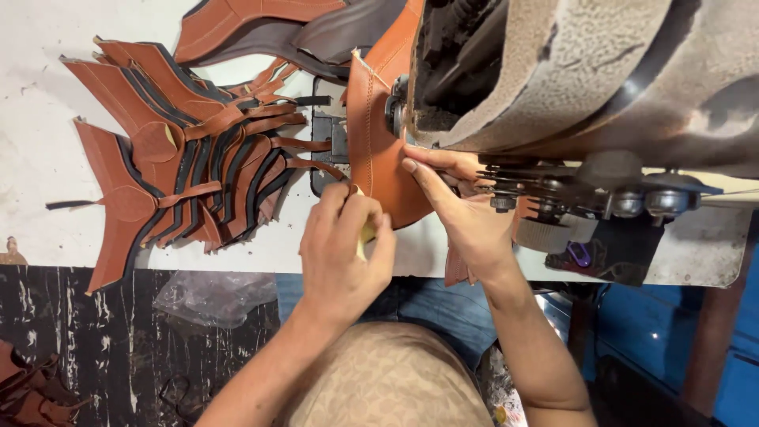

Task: Stitching leather shoe components using a sewing machine.

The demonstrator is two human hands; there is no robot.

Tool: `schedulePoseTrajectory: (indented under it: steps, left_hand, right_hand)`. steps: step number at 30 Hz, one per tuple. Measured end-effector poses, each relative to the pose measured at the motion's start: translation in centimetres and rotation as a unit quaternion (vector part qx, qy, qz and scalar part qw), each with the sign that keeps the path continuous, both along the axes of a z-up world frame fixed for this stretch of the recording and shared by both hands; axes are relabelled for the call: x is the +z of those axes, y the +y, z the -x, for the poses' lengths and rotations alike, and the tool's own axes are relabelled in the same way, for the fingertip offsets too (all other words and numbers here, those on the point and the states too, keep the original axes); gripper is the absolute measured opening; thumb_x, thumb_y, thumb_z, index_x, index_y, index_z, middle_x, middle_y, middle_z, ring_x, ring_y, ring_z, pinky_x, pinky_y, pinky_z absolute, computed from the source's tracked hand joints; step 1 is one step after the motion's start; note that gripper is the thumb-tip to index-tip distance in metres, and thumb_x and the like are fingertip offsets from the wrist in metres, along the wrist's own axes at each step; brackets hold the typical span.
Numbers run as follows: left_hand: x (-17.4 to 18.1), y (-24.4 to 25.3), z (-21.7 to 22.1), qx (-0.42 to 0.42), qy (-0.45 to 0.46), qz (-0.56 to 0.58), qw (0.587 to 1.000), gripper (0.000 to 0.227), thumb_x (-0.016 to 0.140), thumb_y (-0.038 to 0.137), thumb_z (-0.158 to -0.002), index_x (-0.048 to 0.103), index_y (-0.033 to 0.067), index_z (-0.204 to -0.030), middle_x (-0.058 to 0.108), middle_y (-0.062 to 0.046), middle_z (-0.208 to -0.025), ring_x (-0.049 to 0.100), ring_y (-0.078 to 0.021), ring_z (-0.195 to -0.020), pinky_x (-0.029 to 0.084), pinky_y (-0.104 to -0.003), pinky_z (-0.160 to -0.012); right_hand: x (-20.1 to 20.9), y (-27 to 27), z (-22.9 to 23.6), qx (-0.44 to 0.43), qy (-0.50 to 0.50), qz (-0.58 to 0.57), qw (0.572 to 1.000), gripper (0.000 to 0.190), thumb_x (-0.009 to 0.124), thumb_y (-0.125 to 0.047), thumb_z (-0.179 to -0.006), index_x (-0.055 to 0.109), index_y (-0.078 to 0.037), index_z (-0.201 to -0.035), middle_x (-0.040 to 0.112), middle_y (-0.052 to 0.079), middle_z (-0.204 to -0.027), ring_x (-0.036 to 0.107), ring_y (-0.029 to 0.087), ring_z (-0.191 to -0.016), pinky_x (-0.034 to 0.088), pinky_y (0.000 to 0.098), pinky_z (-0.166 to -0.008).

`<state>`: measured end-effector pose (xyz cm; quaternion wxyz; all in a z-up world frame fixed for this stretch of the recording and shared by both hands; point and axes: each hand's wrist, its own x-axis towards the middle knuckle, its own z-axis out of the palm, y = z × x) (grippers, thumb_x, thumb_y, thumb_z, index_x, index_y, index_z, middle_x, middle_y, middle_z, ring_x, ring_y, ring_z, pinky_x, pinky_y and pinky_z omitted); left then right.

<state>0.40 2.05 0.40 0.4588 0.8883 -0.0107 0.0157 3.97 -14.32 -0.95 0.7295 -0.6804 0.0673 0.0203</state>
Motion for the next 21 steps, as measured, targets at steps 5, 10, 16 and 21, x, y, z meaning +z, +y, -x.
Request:
schedulePoseTrajectory:
  steps: [5,10,16,21]
  left_hand:
    - [0.7,1.4,-0.5,-0.029,-0.101,-0.014,0.994,0.036,0.073,0.003,-0.087,0.065,0.0085,-0.121,0.063,-0.010,-0.111,0.059,-0.0271,-0.093,0.045,-0.039,-0.084]
    - [1.8,2.8,-3.1,-0.072,-0.114,-0.031,0.990,0.032,0.073,0.007,-0.092,0.067,0.0087,-0.124,0.065,-0.008,-0.111,0.059,-0.0241,-0.092,0.043,-0.038,-0.081]
    - [3.5,4.4,-7.6,-0.147,-0.106,-0.076,0.981,0.029,0.072,0.009,-0.092,0.070,0.0103,-0.121,0.066,-0.007,-0.103,0.056,-0.0237,-0.083,0.040,-0.038,-0.077]
    - [4.0,5.3,-11.3,-0.221,-0.125,-0.060,0.965,0.028,0.071,0.011,-0.095,0.070,0.0119,-0.123,0.068,-0.006,-0.101,0.062,-0.0233,-0.089,0.042,-0.038,-0.085]
  right_hand:
    - [0.0,-0.5,-0.1,0.021,0.023,0.011,0.999,0.021,0.066,0.000,-0.102,0.070,0.003,-0.122,0.074,0.010,-0.119,0.071,0.012,-0.109,0.058,0.0253,-0.100]
    - [-0.3,-0.8,-0.2,0.026,0.054,0.016,0.998,0.023,0.065,-0.005,-0.102,0.071,0.001,-0.124,0.074,0.008,-0.116,0.070,0.010,-0.105,0.059,0.0243,-0.093]
    - [-1.1,-0.5,-0.1,0.013,0.096,-0.020,0.995,0.025,0.065,-0.010,-0.102,0.072,0.000,-0.125,0.073,0.004,-0.106,0.064,0.007,-0.089,0.054,0.0229,-0.073]
    - [-1.5,-0.3,0.2,0.015,0.099,-0.067,0.993,0.027,0.067,-0.014,-0.104,0.071,0.002,-0.126,0.068,0.004,-0.096,0.058,0.009,-0.082,0.050,0.0269,-0.074]
